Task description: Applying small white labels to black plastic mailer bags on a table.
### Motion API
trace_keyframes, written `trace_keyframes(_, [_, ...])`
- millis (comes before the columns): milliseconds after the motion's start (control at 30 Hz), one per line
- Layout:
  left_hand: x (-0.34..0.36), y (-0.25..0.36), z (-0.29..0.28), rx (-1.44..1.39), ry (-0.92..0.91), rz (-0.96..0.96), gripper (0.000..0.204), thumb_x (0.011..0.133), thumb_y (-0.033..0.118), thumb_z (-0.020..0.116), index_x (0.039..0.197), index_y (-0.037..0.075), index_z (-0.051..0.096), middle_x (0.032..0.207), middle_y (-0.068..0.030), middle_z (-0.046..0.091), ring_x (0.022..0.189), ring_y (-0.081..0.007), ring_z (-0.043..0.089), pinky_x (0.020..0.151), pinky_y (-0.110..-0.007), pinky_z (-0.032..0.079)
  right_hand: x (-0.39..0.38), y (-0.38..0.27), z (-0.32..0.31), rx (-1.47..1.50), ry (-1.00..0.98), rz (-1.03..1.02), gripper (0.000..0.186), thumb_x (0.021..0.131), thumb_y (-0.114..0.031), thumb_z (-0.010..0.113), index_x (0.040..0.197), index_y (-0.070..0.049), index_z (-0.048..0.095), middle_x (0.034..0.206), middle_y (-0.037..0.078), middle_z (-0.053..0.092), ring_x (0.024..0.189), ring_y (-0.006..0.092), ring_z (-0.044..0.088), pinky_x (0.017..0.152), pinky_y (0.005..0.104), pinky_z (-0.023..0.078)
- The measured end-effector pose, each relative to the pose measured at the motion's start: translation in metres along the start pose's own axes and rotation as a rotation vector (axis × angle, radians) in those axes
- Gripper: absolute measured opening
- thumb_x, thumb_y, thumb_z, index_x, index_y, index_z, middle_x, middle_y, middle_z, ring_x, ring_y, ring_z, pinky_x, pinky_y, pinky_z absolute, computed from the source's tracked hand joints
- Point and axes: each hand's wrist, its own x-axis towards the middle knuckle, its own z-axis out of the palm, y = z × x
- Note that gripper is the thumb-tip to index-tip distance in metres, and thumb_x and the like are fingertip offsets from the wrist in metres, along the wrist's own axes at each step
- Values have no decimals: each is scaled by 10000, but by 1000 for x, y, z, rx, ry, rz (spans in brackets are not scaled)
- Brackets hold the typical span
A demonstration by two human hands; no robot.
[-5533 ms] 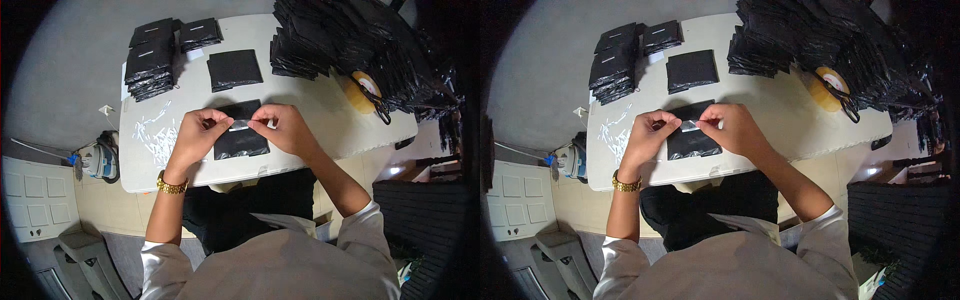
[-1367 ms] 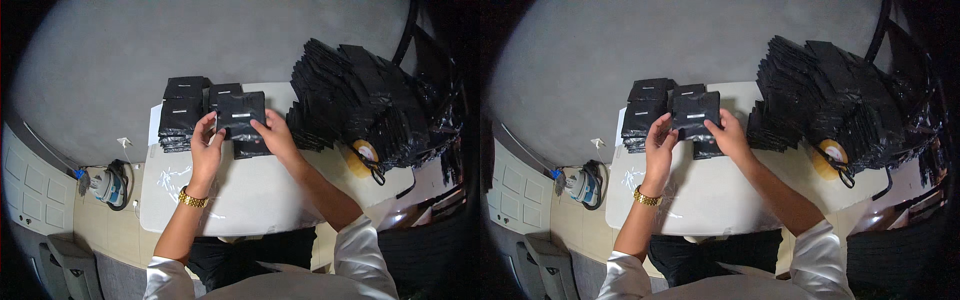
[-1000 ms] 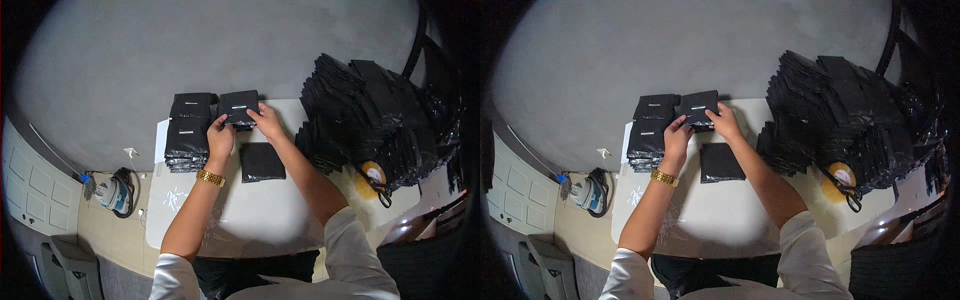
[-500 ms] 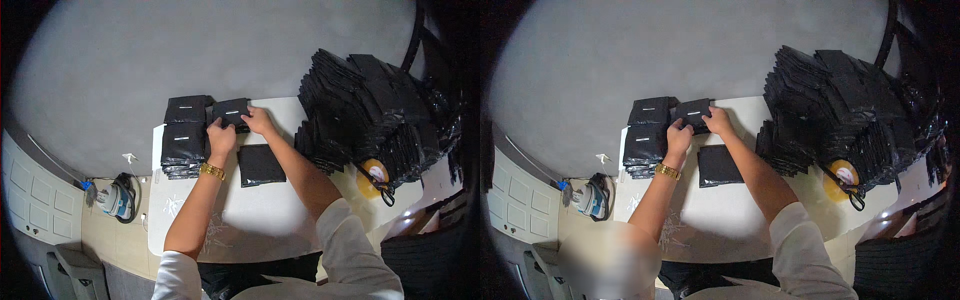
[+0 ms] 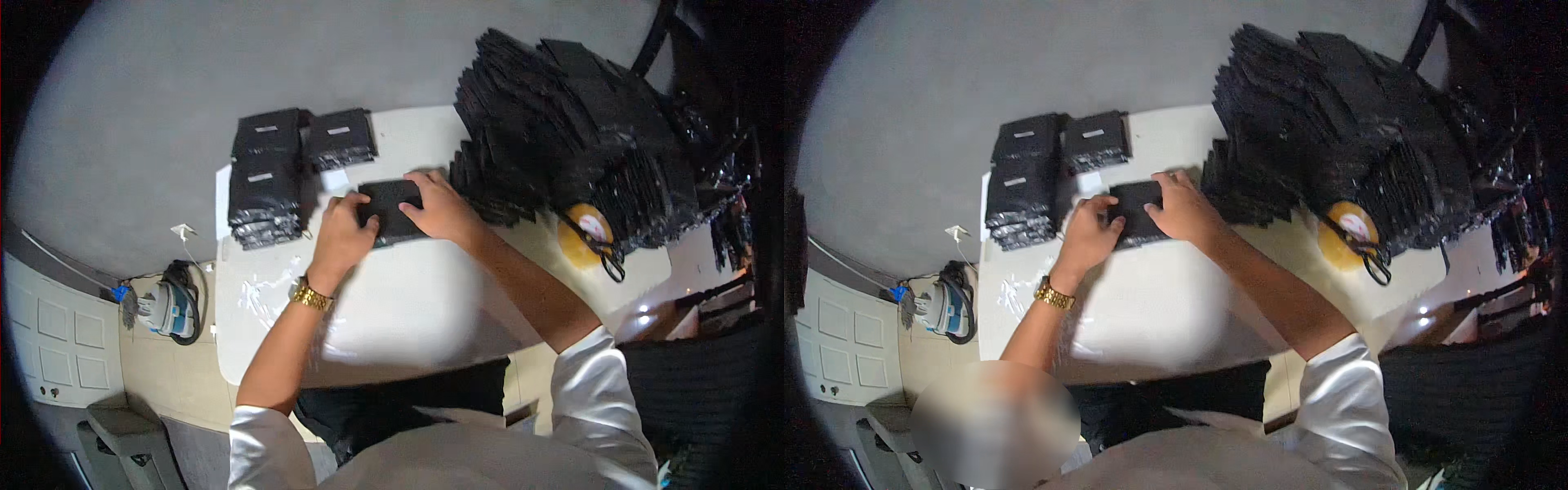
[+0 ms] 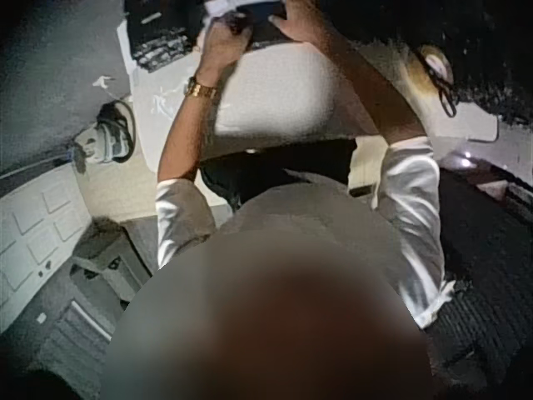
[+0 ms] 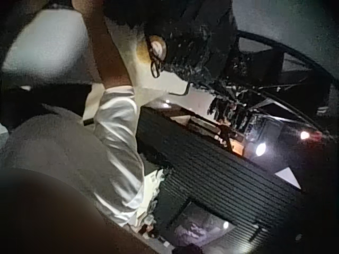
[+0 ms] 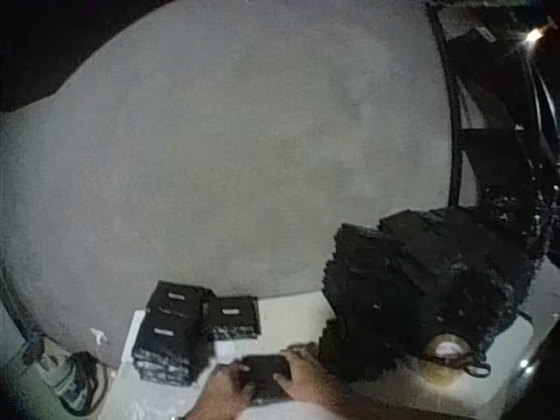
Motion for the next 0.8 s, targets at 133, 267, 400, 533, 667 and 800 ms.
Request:
trace_keyframes(133, [-8,-7,16,-31,94,94,399,866,133,877,1210,-20,747,986,-228,741,927,-357,736,866,-458,584,-47,4,-1,-125,-110,123,657,1038,-257,752,1601,-24,506,1569,312,516,1402,469,604,1197,537,513])
trace_keyframes(267, [-1,14,24,-47,39,14,383,844,94,869,1193,-12,755,968,-210,739,927,-399,741,880,-467,603,-52,27,18,-81,125,17,539,996,-175,781,1486,-2,635,1483,273,617,1372,439,633,1177,502,528])
trace_keyframes(400, [8,-13,24,-299,69,-80,280,850,72,865,1113,18,786,838,-119,785,786,-259,762,784,-386,602,-49,9,15,-64,163,-25,502,963,-156,809,1437,-34,698,1391,271,669,1328,449,650,1118,511,549])
trace_keyframes(533, [-2,30,-13,-463,67,29,196,905,11,841,1085,-20,769,846,-29,731,773,-97,664,748,-291,556,-73,1,-23,-36,312,-168,457,960,-151,819,1401,-68,736,1213,217,720,1114,358,726,1010,455,591])
trace_keyframes(667, [-59,64,-49,-526,62,24,171,947,6,823,1108,-6,766,873,24,675,790,-56,617,722,-248,518,-123,-19,-53,152,310,-276,438,974,-156,819,1403,-107,745,1114,171,720,955,238,710,904,395,602])
trace_keyframes(800, [-138,42,-25,-418,2,-4,205,913,22,844,1105,3,773,861,-47,672,777,-145,655,746,-318,553,-184,-3,-9,77,80,-181,420,975,-157,828,1372,-49,745,1162,178,711,998,253,711,917,420,603])
